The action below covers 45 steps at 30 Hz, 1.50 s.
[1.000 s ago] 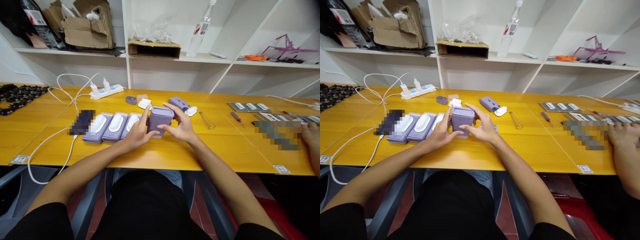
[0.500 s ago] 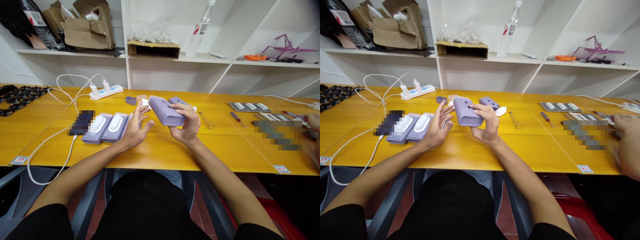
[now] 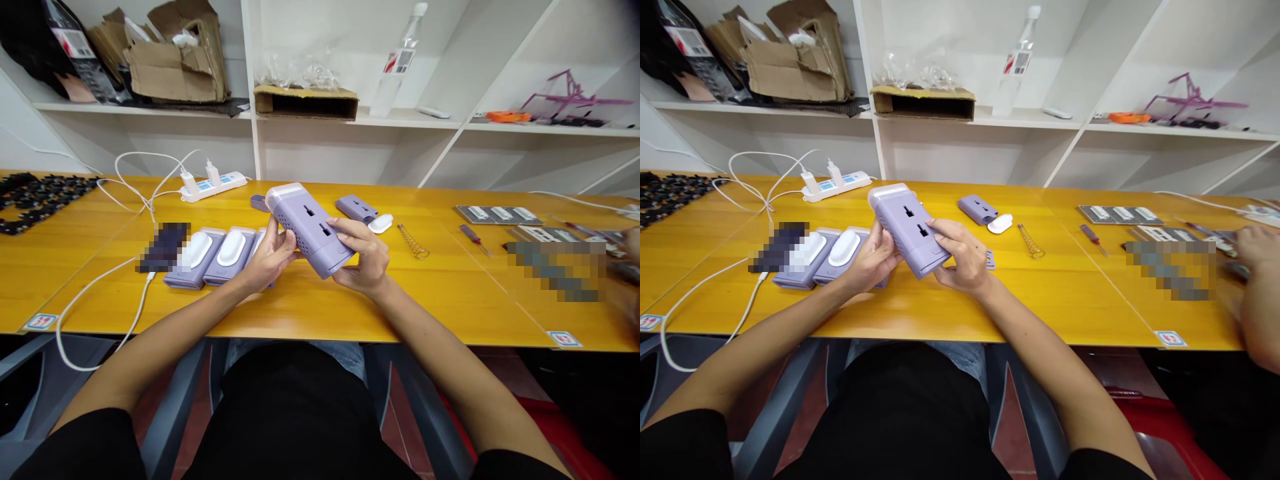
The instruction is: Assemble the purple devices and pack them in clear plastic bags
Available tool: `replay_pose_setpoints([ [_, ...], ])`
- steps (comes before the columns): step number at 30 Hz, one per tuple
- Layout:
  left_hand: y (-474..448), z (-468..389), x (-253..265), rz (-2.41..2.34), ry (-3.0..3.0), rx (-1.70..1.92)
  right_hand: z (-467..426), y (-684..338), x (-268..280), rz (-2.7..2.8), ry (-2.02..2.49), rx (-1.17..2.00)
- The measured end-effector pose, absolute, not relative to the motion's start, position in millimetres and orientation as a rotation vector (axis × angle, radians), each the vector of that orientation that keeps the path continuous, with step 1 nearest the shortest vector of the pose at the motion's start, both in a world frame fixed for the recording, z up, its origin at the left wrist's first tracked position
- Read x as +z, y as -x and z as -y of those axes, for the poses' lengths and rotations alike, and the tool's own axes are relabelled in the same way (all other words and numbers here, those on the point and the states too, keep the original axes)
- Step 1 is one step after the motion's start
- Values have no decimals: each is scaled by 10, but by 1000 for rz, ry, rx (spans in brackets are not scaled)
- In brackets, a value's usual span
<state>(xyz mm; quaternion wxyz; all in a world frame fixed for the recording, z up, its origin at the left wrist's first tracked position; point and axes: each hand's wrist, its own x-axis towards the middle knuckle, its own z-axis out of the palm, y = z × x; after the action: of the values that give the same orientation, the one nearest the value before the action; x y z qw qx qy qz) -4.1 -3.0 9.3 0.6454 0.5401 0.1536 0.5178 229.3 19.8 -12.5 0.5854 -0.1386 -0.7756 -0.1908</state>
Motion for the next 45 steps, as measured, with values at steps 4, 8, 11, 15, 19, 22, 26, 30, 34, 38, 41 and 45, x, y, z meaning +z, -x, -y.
replay_pose_setpoints([
  [4,40,32,109,-320,-1148,1197,-177,-2311,-167,1946,434,-377],
  [8,36,25,186,-334,-988,1204,-148,-2266,-153,2036,447,-285],
  [11,33,31,293,-376,-855,1208,-113,-2234,-103,2120,444,-200],
  [15,57,24,400,-453,-702,1148,-81,-2238,-23,2174,450,-35],
  [19,119,-15,404,-515,-652,1103,-181,-2347,10,2103,516,55],
  [22,169,-43,380,-522,-664,1112,-403,-2556,-25,1963,697,38],
  [26,206,-60,359,-496,-703,1088,-815,-3039,-149,1675,1056,-103],
  [30,196,-59,341,-450,-798,1046,-1119,-3558,-286,1492,1476,-161],
  [34,171,-48,310,-404,-888,999,-1241,-3782,-399,1501,1687,-63],
  [38,161,-40,264,-374,-935,991,-1314,-3758,-514,1564,1816,97],
  [41,149,-34,241,-368,-946,974,-1349,-3731,-579,1562,1901,156],
  [45,122,-9,242,-373,-942,980,-1354,-3726,-612,1514,1966,172],
])
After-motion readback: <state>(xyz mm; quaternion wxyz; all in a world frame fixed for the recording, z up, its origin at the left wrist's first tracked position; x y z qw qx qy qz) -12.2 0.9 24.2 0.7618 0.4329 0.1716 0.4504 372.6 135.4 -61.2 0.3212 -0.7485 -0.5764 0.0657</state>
